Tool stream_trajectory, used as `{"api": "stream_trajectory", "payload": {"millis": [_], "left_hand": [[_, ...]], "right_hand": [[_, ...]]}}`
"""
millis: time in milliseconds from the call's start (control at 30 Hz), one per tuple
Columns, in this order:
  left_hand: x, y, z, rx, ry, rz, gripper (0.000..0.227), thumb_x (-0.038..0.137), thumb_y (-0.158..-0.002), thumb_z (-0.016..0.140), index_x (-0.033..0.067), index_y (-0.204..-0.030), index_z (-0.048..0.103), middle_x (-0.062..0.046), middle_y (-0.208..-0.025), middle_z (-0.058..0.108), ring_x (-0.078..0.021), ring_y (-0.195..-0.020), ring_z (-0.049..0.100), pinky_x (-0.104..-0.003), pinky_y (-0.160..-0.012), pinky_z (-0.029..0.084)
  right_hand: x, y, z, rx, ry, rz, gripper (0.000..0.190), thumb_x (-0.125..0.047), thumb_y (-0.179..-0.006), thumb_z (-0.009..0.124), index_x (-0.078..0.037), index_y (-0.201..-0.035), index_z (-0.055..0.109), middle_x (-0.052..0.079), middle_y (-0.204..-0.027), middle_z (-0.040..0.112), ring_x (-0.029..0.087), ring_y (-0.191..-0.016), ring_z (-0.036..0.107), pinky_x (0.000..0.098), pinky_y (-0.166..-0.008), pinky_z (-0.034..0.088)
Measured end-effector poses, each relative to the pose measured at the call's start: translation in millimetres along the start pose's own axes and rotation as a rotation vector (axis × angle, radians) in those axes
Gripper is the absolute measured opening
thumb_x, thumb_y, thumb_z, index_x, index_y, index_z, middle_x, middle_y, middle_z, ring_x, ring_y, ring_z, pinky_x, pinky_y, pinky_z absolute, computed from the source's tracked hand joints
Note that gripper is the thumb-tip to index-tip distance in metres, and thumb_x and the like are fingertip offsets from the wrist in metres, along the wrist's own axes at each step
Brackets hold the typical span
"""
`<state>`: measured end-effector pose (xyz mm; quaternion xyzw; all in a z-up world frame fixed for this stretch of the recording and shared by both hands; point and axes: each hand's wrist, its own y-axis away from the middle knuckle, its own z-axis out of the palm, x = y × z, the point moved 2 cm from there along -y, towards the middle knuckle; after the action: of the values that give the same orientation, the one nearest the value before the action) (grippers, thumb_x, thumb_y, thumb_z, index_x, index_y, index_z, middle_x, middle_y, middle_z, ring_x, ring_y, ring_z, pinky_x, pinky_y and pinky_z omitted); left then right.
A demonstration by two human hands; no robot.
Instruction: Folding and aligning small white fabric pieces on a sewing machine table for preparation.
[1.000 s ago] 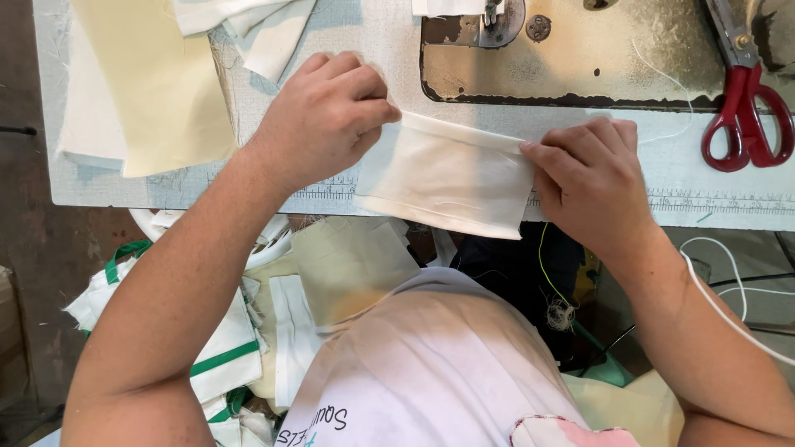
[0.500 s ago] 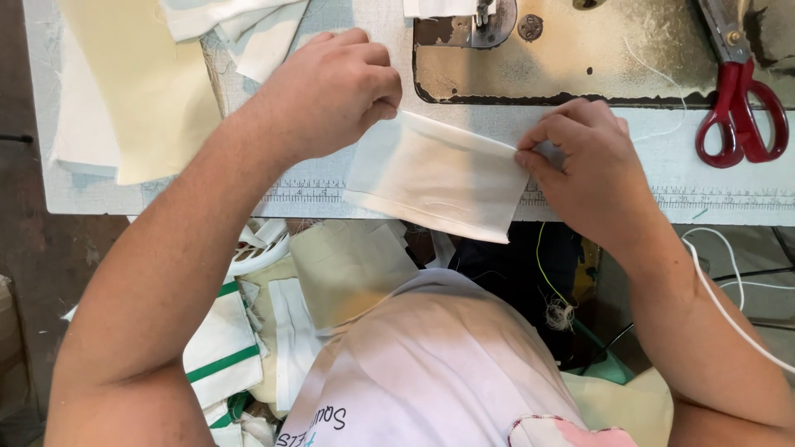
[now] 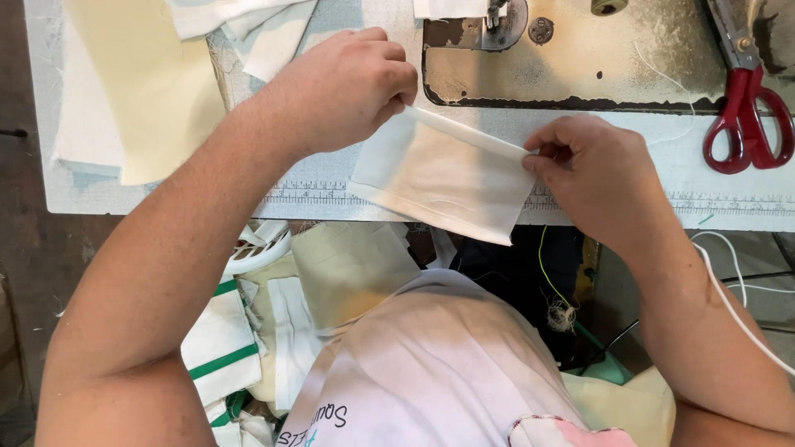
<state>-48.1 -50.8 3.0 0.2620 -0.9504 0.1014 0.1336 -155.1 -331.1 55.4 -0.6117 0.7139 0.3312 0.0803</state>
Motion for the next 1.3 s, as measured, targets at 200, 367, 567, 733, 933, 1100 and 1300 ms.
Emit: {"api": "stream_trajectory", "payload": {"millis": [200, 367, 567, 733, 933, 1100, 1300], "left_hand": [[7.3, 14.4, -1.1, 0.209, -0.019, 0.089, 0.021, -0.004, -0.093, 0.063, 0.0121, -0.097, 0.074, -0.005, -0.094, 0.067, -0.0286, -0.090, 0.058, -0.041, -0.076, 0.048], [13.8, 24.1, 4.3, 0.265, -0.112, 0.101, 0.024, -0.007, -0.085, 0.064, 0.0154, -0.091, 0.071, -0.002, -0.096, 0.064, -0.0264, -0.092, 0.056, -0.038, -0.078, 0.043], [25.5, 21.6, 1.8, 0.409, -0.372, 0.133, 0.028, -0.008, -0.092, 0.073, 0.0160, -0.080, 0.064, 0.001, -0.090, 0.059, -0.0230, -0.090, 0.053, -0.036, -0.081, 0.042], [83.4, 20.3, 4.4, 0.362, -0.699, -0.138, 0.011, 0.011, -0.081, 0.079, 0.0154, -0.076, 0.070, -0.001, -0.102, 0.059, -0.0259, -0.102, 0.053, -0.039, -0.084, 0.042], [114.3, -4.9, 36.2, 0.210, -0.517, -0.293, 0.082, 0.073, -0.102, 0.063, 0.0029, -0.145, 0.060, -0.013, -0.136, 0.063, -0.0312, -0.118, 0.060, -0.043, -0.094, 0.050], [88.5, -25.0, 35.3, 0.255, -0.443, -0.104, 0.082, 0.072, -0.100, 0.071, 0.0040, -0.145, 0.060, -0.011, -0.139, 0.057, -0.0314, -0.122, 0.055, -0.043, -0.099, 0.048], [82.1, -28.6, 21.6, 0.236, -0.535, -0.055, 0.078, 0.072, -0.098, 0.069, 0.0094, -0.143, 0.062, -0.003, -0.137, 0.057, -0.0260, -0.118, 0.056, -0.040, -0.099, 0.046]], "right_hand": [[41.8, 6.4, 29.1, 0.360, 0.264, -0.796, 0.012, 0.007, -0.102, 0.075, -0.004, -0.100, 0.071, 0.011, -0.107, 0.071, 0.033, -0.098, 0.062, 0.0478, -0.090, 0.044], [48.7, 12.5, 34.3, 0.435, 0.371, -0.979, 0.013, 0.005, -0.104, 0.080, -0.005, -0.107, 0.073, 0.009, -0.105, 0.067, 0.029, -0.092, 0.057, 0.0410, -0.082, 0.044], [39.8, 15.5, 27.3, 0.401, 0.390, -1.013, 0.009, 0.001, -0.104, 0.076, -0.007, -0.108, 0.075, 0.006, -0.104, 0.067, 0.030, -0.093, 0.059, 0.0417, -0.087, 0.044], [23.0, 35.6, 25.0, 0.370, 0.443, -1.147, 0.008, -0.014, -0.096, 0.067, -0.012, -0.101, 0.074, 0.002, -0.132, 0.076, 0.030, -0.116, 0.066, 0.0453, -0.098, 0.036], [14.3, 59.2, 32.3, 0.264, 0.319, -1.127, 0.019, -0.028, -0.101, 0.063, -0.014, -0.105, 0.077, -0.002, -0.116, 0.075, 0.025, -0.095, 0.065, 0.0504, -0.092, 0.034], [25.9, -5.1, 18.9, 0.515, 0.271, -0.947, 0.016, -0.016, -0.109, 0.072, -0.009, -0.124, 0.074, 0.004, -0.134, 0.078, 0.030, -0.118, 0.068, 0.0443, -0.101, 0.037], [17.8, -43.2, 17.1, 0.328, 0.434, -0.891, 0.051, -0.041, -0.107, 0.069, -0.009, -0.145, 0.063, 0.003, -0.160, 0.062, 0.041, -0.146, 0.054, 0.0554, -0.116, 0.024]]}}
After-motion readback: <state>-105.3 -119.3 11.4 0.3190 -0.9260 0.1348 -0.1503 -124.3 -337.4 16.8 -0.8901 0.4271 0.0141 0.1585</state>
